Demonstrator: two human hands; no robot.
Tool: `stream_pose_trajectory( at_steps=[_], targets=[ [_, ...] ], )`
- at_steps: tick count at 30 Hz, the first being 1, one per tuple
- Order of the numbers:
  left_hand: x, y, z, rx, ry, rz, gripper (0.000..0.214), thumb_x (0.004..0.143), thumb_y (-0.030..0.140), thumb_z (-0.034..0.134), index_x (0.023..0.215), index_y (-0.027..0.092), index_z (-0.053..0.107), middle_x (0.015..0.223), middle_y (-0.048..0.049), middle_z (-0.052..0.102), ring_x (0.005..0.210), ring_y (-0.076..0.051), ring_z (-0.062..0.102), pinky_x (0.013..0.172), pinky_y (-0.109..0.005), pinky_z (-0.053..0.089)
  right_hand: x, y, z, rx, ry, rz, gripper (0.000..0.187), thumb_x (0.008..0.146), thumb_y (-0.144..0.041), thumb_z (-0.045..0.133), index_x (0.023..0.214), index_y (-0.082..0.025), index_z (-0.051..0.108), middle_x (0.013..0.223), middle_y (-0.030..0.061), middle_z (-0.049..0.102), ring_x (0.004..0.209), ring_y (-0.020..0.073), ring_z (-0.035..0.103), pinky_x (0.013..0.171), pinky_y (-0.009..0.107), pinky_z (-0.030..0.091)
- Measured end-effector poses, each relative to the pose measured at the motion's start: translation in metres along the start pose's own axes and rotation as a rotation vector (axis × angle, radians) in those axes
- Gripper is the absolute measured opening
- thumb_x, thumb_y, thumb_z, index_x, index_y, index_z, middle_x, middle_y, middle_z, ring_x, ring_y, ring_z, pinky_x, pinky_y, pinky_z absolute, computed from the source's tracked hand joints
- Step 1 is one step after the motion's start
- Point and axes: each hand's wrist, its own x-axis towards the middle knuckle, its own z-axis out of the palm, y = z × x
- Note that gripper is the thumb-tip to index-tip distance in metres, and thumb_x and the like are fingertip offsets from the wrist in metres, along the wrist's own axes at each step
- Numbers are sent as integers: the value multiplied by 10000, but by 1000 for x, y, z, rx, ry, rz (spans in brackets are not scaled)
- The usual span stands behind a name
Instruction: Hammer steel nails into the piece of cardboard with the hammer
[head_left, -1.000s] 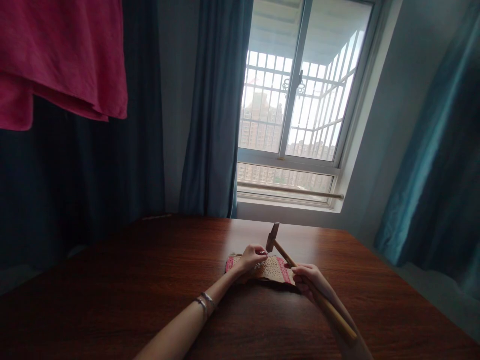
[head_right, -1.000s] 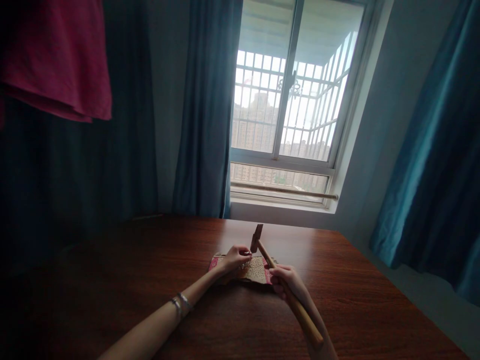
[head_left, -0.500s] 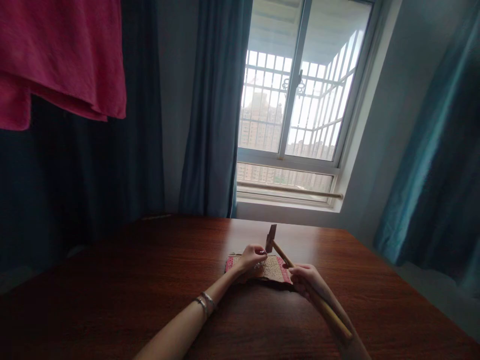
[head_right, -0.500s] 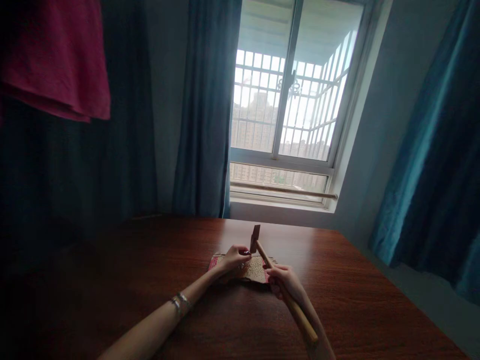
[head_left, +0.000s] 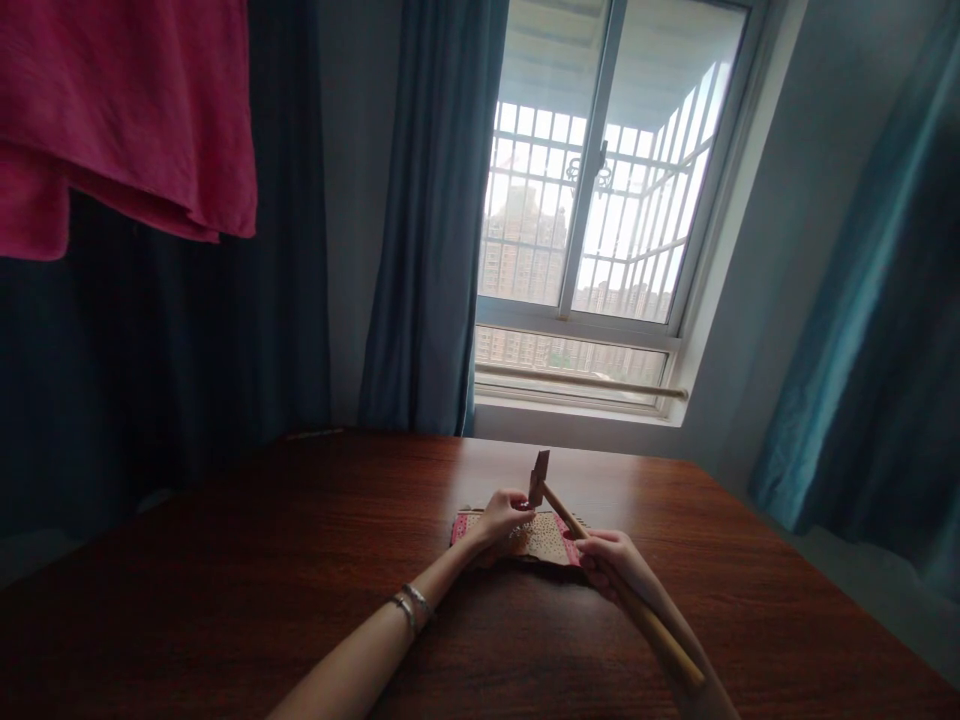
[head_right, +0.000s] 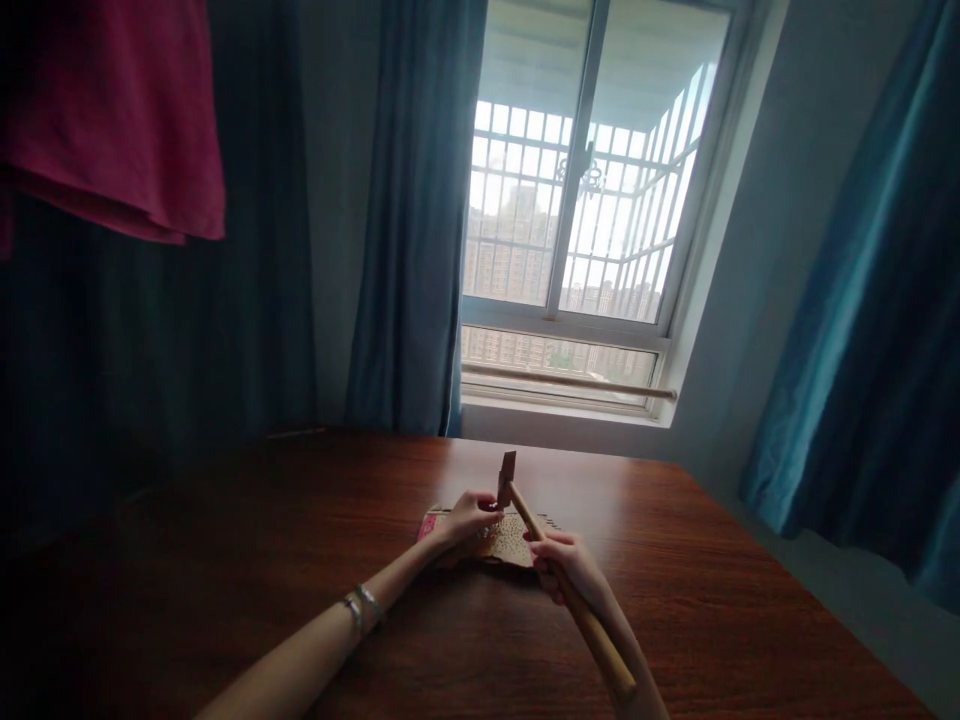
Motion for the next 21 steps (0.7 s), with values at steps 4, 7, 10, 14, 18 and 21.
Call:
stream_pose_trajectory(
  at_steps=[4, 7, 10, 14, 18, 21],
  targets=[
    [-1, 4, -1, 12, -9, 17, 201, 660, 281, 586, 746, 113, 654, 688, -17, 625, 691, -144, 546, 601, -199, 383, -1, -1, 0, -8, 0, -15, 341, 604, -346, 640, 833, -97, 599, 440, -66, 443, 270, 43, 336, 254, 179, 208],
    [-2, 5, -2, 35, -19, 16, 210, 654, 297, 602, 764, 128, 660, 717, -16, 634, 724, -148, 551, 626, -199, 392, -2, -3, 0, 14, 4, -12, 384, 609, -343, 638, 900, -97, 598, 438, -72, 430, 284, 41, 339, 264, 172, 214],
    [-2, 2, -5, 29, -41, 25, 267, 644, 307, 617, 842, 134, 658, 746, -17, 637, 724, -145, 552, 621, -202, 396, 0, -1, -1, 21, 26, 0, 412, 610, -328, 630, 943, -87, 596, 436, -71, 431, 293, 46, 348, 270, 173, 222],
    [-2, -4, -8, -1, -50, 61, 358, 640, 305, 616, 951, 127, 632, 753, -24, 634, 698, -139, 551, 606, -212, 404, 4, 3, -4, 11, 57, 13, 424, 605, -328, 629, 944, -76, 601, 435, -67, 438, 296, 48, 351, 272, 179, 223],
    [-3, -7, -9, -3, -28, 77, 371, 652, 282, 609, 989, 129, 610, 738, -23, 627, 694, -139, 558, 602, -212, 410, 4, 2, -3, 7, 45, 10, 404, 611, -317, 619, 937, -79, 598, 447, -61, 450, 304, 52, 361, 266, 178, 235],
    [-5, -6, -10, 17, -8, 86, 339, 669, 272, 596, 986, 152, 609, 753, -17, 632, 707, -141, 566, 619, -215, 419, 2, 0, 0, 8, 41, 4, 375, 611, -311, 614, 909, -83, 599, 448, -58, 456, 303, 51, 363, 265, 178, 240]
  ],
)
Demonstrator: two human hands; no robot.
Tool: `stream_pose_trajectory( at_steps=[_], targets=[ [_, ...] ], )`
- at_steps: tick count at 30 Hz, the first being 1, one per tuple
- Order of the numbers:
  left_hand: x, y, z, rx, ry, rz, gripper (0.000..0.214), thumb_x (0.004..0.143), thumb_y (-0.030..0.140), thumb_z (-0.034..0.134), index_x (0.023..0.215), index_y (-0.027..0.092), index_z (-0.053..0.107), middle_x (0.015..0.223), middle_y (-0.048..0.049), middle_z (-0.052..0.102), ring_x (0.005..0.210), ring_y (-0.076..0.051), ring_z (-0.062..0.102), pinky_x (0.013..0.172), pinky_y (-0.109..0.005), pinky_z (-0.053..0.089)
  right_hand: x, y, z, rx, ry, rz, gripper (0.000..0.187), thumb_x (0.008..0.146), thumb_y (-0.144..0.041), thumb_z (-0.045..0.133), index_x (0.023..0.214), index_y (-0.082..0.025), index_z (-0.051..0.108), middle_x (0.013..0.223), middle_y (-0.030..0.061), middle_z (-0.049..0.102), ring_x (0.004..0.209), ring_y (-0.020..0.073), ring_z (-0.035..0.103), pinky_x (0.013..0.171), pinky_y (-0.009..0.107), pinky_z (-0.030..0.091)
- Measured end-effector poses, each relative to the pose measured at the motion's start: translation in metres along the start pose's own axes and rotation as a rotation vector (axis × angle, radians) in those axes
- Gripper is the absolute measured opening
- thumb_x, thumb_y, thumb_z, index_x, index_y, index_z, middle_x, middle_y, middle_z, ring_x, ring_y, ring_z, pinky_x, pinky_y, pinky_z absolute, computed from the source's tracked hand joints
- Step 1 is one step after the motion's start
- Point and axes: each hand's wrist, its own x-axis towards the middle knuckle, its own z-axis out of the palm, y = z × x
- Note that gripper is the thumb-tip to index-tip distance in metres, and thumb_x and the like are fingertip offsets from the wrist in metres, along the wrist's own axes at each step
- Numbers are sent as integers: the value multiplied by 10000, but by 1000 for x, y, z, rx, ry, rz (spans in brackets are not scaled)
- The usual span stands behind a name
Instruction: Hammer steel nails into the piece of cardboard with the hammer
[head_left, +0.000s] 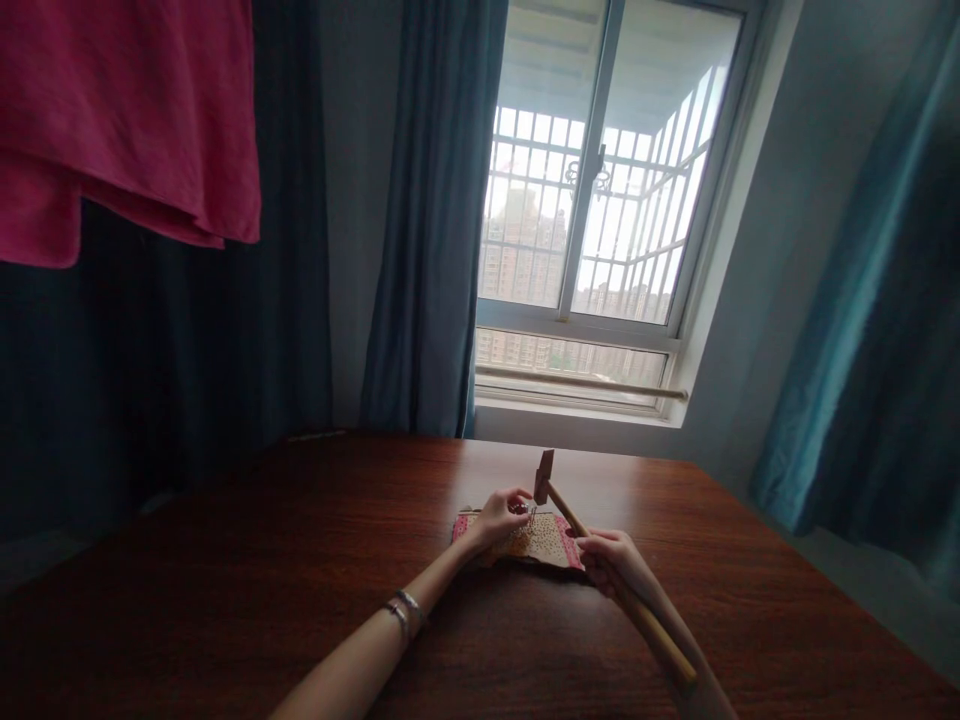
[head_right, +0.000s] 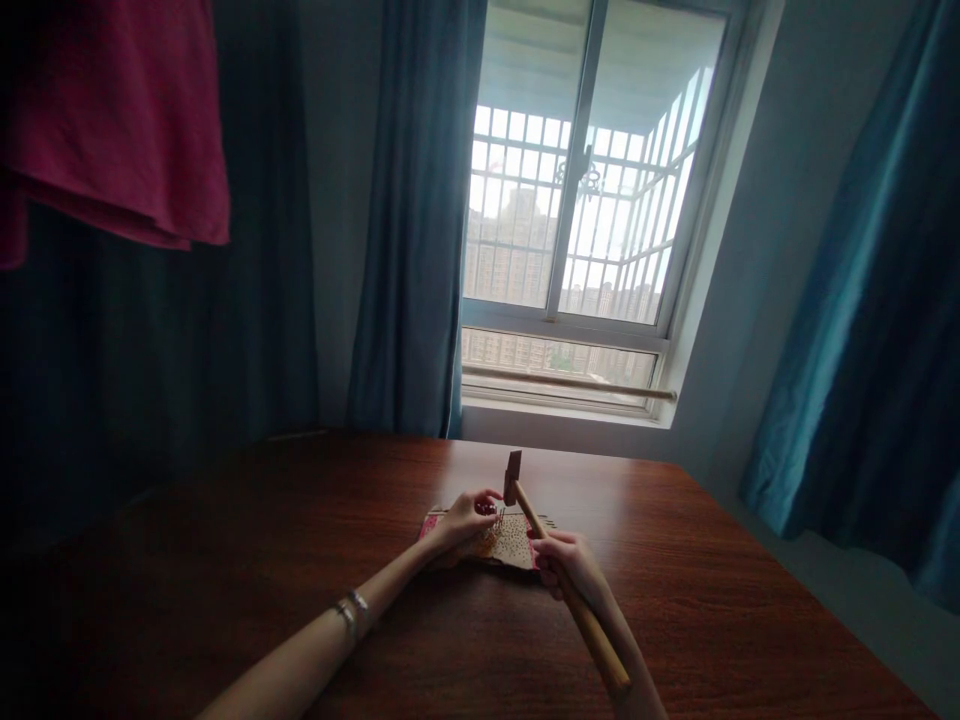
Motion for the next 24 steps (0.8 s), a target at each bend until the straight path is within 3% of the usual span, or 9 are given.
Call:
stream_pose_trajectory(
  at_steps=[7, 24],
  targets=[
    [0, 1, 2, 42, 32, 32, 304, 680, 249, 577, 966, 155, 616, 748, -13, 621, 703, -136, 562, 638, -219, 425, -1, -1, 4, -10, 9, 14, 330, 593, -323, 626, 835, -100, 590, 442, -58, 463, 274, 49, 353, 260, 182, 206],
    [1, -4, 3, 9, 48, 34, 406, 664, 173, 557, 1070, 180, 542, 755, 7, 583, 694, -120, 544, 640, -212, 418, -3, -4, 6, -9, 24, 29, 367, 589, -331, 625, 875, -104, 594, 441, -58, 458, 294, 49, 359, 271, 175, 213]
  ],
)
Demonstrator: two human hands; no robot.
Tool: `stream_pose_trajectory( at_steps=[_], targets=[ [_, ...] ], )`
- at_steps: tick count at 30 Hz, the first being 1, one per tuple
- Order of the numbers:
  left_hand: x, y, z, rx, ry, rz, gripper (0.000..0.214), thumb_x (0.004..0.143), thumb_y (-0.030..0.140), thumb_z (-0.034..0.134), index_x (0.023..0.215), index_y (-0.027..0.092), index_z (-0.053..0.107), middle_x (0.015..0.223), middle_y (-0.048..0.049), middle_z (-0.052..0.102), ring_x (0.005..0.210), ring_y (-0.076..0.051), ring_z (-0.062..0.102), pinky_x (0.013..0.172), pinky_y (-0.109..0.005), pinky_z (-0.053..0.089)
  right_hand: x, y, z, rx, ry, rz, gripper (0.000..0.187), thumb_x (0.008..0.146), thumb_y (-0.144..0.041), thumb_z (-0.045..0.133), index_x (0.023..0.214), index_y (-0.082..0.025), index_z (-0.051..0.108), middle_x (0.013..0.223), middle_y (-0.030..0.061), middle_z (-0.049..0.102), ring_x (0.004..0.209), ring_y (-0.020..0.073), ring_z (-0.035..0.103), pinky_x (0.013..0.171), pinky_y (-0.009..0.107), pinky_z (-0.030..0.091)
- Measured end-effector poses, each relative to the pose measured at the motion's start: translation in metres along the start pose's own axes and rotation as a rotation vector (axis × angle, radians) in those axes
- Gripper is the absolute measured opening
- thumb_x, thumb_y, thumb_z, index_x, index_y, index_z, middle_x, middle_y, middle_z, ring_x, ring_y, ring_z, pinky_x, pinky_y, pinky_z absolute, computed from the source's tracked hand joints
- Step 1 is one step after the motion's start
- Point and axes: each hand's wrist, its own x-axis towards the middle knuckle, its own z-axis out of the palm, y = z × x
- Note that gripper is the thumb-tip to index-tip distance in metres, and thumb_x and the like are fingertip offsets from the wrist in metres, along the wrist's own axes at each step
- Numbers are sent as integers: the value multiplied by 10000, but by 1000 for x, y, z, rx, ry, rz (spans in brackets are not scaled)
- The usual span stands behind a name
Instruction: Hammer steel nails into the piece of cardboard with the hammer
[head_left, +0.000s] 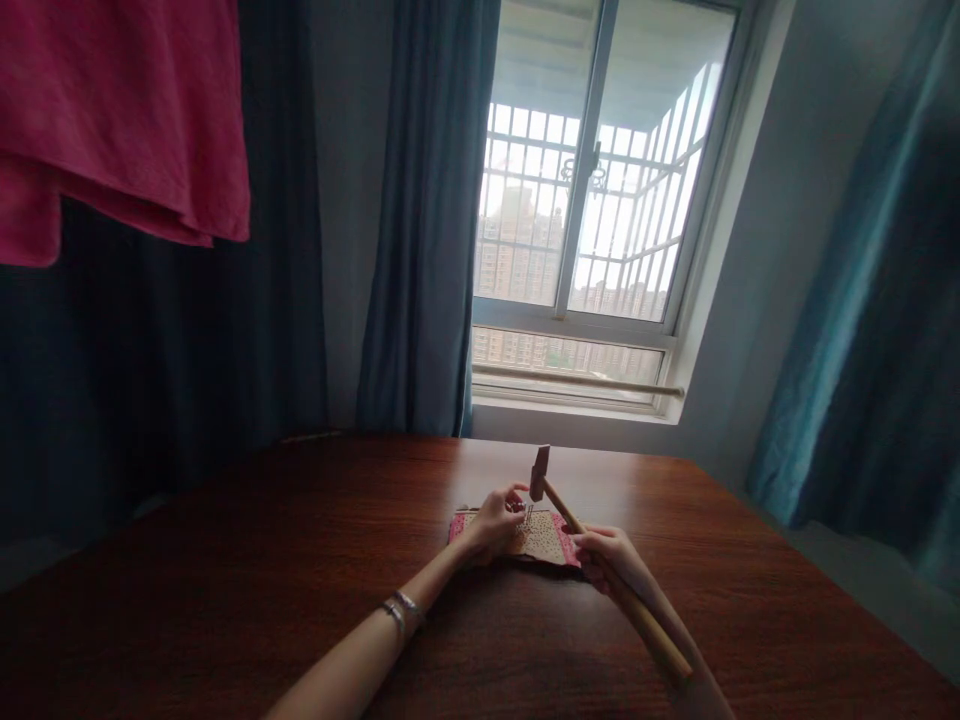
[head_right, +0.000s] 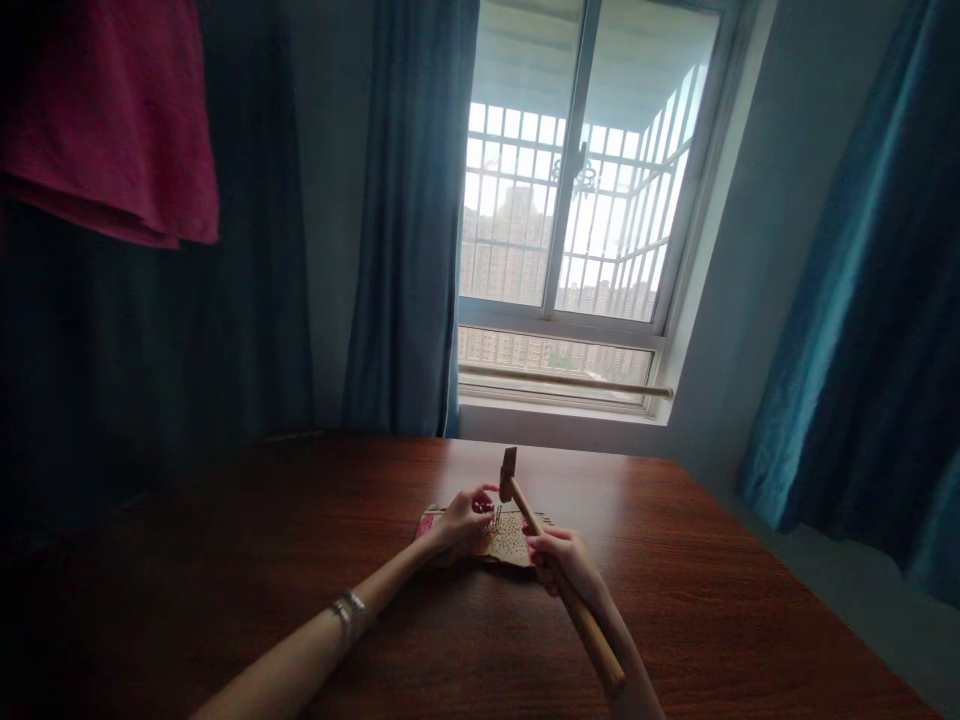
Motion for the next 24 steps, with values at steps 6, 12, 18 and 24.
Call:
stream_pose_trajectory(
  at_steps=[6, 12, 18, 24],
  targets=[
    [0, 1, 0, -46, -23, 15, 370, 667, 171, 557, 1037, 168, 547, 734, 7, 577, 680, -119, 537, 625, -209, 411, -2, -1, 3, 22, -31, -15, 393, 598, -321, 625, 915, -93, 594, 450, -60, 449, 302, 48, 358, 269, 170, 216],
    [1, 0, 1, -76, -33, 37, 393, 670, 166, 559, 1062, 155, 527, 739, 1, 567, 659, -111, 523, 599, -200, 400, -4, -1, 4, 14, -49, -13, 394, 603, -322, 620, 915, -82, 594, 448, -58, 450, 291, 41, 352, 275, 166, 209],
    [0, 4, 0, -69, -21, 18, 490, 647, 147, 584, 1127, 154, 490, 740, 5, 564, 661, -109, 515, 603, -199, 394, -5, -3, 7, -15, -37, -9, 367, 587, -332, 636, 865, -95, 600, 451, -54, 452, 303, 48, 365, 275, 165, 209],
    [0, 6, 0, -72, -20, -8, 516, 639, 168, 595, 1141, 158, 477, 732, 8, 565, 661, -116, 521, 597, -208, 393, -6, -5, 9, -16, -32, -4, 403, 582, -351, 643, 895, -99, 607, 443, -63, 444, 294, 47, 364, 275, 168, 211]
  ],
)
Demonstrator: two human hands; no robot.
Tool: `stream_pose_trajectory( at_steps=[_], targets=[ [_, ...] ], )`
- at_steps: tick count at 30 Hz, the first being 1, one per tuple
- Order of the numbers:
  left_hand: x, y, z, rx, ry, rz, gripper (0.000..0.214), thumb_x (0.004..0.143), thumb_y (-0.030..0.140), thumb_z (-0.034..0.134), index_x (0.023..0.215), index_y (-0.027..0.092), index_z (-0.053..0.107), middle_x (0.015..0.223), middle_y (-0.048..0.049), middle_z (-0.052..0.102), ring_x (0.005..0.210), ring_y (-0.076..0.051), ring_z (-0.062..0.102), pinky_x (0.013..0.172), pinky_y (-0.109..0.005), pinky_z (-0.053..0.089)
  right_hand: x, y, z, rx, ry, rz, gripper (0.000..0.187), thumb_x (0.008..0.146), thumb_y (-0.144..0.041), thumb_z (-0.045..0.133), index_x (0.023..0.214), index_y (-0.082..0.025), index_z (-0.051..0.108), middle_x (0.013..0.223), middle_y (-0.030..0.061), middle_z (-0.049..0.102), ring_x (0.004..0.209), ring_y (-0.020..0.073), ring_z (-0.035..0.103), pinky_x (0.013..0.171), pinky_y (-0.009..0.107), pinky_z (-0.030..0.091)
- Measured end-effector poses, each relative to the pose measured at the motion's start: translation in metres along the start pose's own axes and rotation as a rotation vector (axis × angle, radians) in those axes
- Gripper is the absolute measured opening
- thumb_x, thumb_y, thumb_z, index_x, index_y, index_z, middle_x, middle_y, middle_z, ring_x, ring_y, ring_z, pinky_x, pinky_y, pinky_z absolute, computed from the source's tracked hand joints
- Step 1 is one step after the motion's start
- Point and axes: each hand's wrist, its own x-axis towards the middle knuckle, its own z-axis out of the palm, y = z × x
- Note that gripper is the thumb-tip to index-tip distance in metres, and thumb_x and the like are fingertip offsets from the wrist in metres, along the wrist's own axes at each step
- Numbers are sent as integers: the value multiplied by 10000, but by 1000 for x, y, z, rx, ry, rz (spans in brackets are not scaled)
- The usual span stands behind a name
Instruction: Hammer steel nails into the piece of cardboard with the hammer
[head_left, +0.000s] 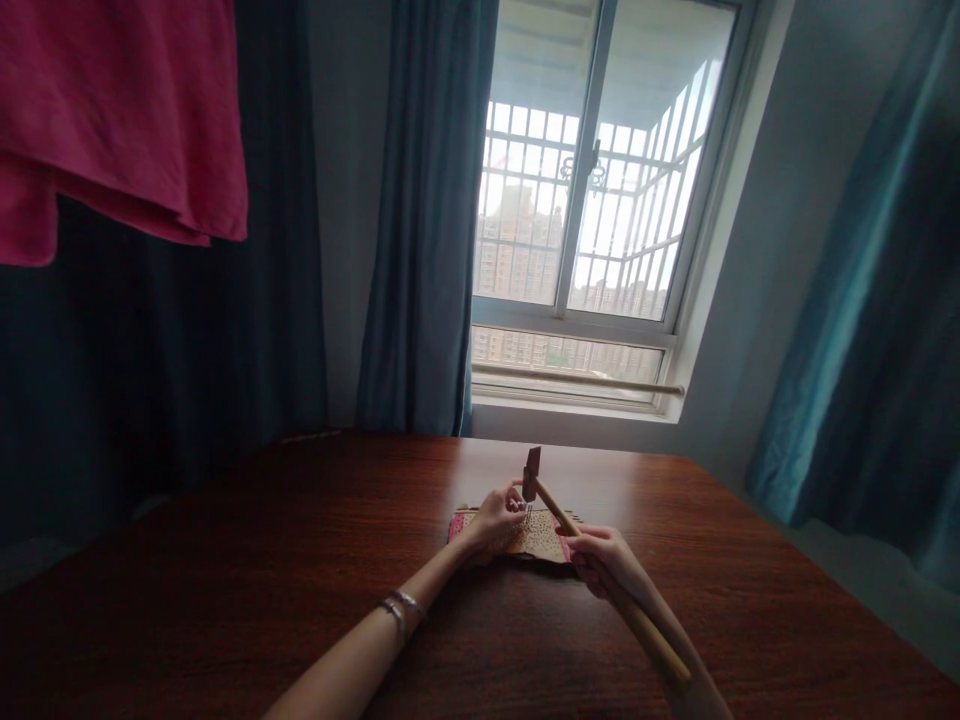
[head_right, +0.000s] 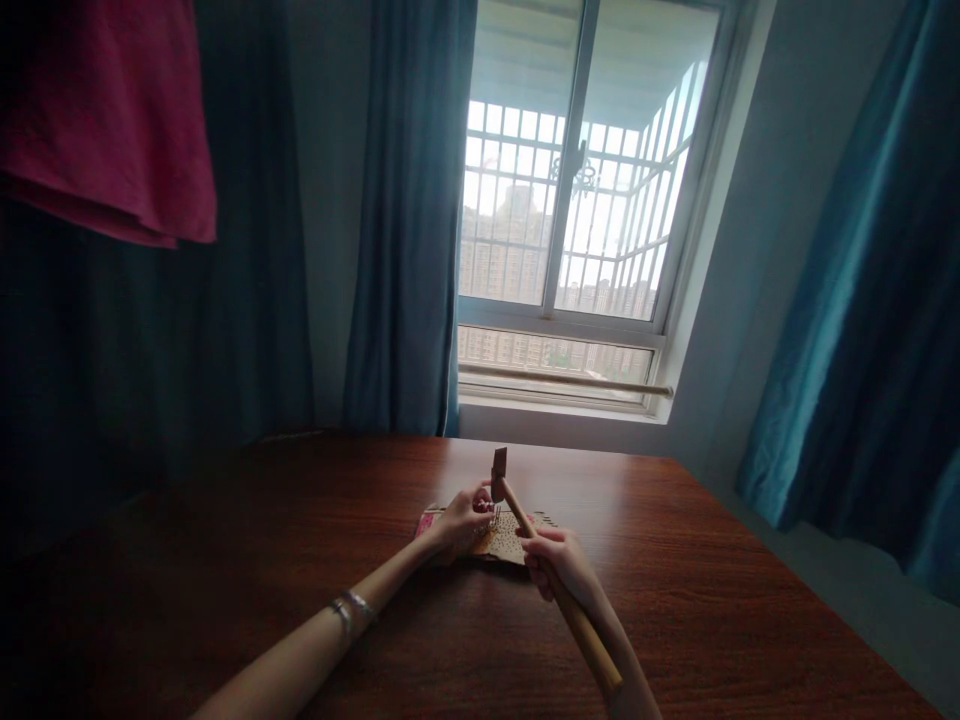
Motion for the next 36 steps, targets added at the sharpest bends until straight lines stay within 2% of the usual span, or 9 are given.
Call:
stream_pose_trajectory(
  at_steps=[3, 8, 12, 18, 30, 36],
  targets=[
    [0, 1, 0, 11, -6, -15, 511, 634, 172, 594, 1132, 177, 480, 724, 17, 558, 670, -122, 527, 600, -209, 394, 0, 0, 0, -28, -8, -22, 345, 587, -353, 641, 817, -98, 609, 443, -58, 453, 275, 44, 353, 265, 176, 205],
    [0, 1, 1, 20, -10, -47, 514, 634, 181, 591, 1133, 185, 468, 745, 15, 567, 689, -130, 532, 616, -219, 398, -1, -1, 1, -10, -18, -40, 355, 610, -340, 620, 870, -99, 604, 431, -66, 444, 275, 47, 348, 267, 177, 213],
    [0, -3, 1, 9, -17, -30, 487, 645, 200, 588, 1118, 164, 476, 753, 4, 573, 685, -129, 528, 611, -216, 396, 0, 0, 1, -18, -30, -26, 318, 600, -341, 629, 815, -106, 605, 451, -62, 449, 289, 45, 355, 265, 173, 214],
    [1, -6, 0, 3, -27, -9, 503, 650, 207, 584, 1137, 185, 462, 747, 16, 568, 689, -126, 535, 615, -215, 402, 2, 3, 0, -2, -19, -21, 357, 596, -333, 627, 866, -101, 602, 451, -63, 448, 295, 50, 356, 262, 176, 233],
    [-6, 23, -1, 28, 13, -124, 444, 618, 182, 597, 1059, 189, 542, 713, -6, 595, 701, -169, 533, 616, -247, 398, 0, 1, 0, -7, -23, -19, 393, 603, -340, 625, 909, -96, 598, 444, -59, 458, 291, 48, 346, 264, 175, 222],
    [-5, 17, 0, -6, -9, -106, 445, 624, 180, 596, 1065, 171, 533, 720, -7, 592, 702, -160, 533, 615, -238, 399, 2, 3, 0, -1, -28, 8, 362, 598, -335, 634, 870, -98, 605, 458, -57, 463, 295, 45, 360, 266, 167, 213]
  ],
)
